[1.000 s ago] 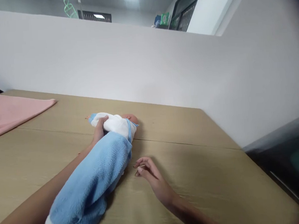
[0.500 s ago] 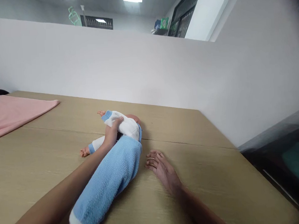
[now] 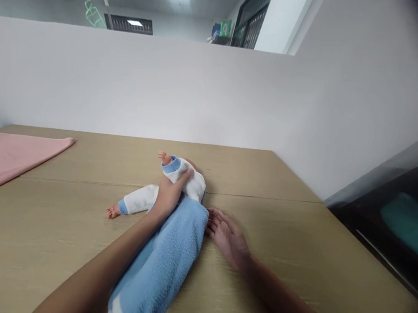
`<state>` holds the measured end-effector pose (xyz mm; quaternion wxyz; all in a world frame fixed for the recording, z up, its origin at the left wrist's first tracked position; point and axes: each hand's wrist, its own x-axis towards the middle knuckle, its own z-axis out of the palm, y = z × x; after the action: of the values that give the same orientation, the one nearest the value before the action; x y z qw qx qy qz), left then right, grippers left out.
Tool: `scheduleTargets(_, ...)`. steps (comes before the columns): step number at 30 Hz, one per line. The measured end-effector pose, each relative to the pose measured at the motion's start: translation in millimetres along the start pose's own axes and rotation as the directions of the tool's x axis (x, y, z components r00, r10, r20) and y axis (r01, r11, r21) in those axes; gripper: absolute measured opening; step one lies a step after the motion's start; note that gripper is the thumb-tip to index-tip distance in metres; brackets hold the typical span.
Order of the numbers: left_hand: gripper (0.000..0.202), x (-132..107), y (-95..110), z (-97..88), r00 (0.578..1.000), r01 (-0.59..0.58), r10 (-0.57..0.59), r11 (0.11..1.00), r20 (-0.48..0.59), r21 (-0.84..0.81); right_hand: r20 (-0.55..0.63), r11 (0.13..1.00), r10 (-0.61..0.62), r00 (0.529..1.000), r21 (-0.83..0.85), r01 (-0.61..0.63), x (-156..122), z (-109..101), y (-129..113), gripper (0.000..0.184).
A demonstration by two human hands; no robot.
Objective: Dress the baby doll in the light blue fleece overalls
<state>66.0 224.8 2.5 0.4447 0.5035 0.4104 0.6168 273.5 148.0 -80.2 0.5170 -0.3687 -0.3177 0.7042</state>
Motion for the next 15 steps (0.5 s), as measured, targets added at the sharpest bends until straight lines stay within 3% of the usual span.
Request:
scheduleTargets(5,0.045,-6.0,-5.3,8.7,0.998,-0.024,0.018,0.994,0.055,0.11,-0.012,0.996,-0.004,1.0,-0.085,0.003,-3.2,8.0,-4.3,0.067)
scheduleTargets(9,0.039,-11.9,-9.7,13.3,0.995,-0.077,0.06,0.973,0.08,0.218,0.032,0.997,0.007,0.999,-0.077,-0.004,-6.3,10.9,-4.6,0.067)
scheduleTargets(12,0.035,-15.9,-11.1,15.1,0.975,-0.195,0.147,0.923,0.164,0.332,0.057,0.999,-0.013,0.998,-0.039,0.015,-9.6,11.8,-2.6,0.069)
scheduleTargets(15,0.036,-20.3,-11.1,17.2,0.913,-0.377,0.241,0.807,0.329,0.454,0.081,0.996,-0.052,0.995,-0.07,0.058,-7.9,11.4,-0.4,0.077)
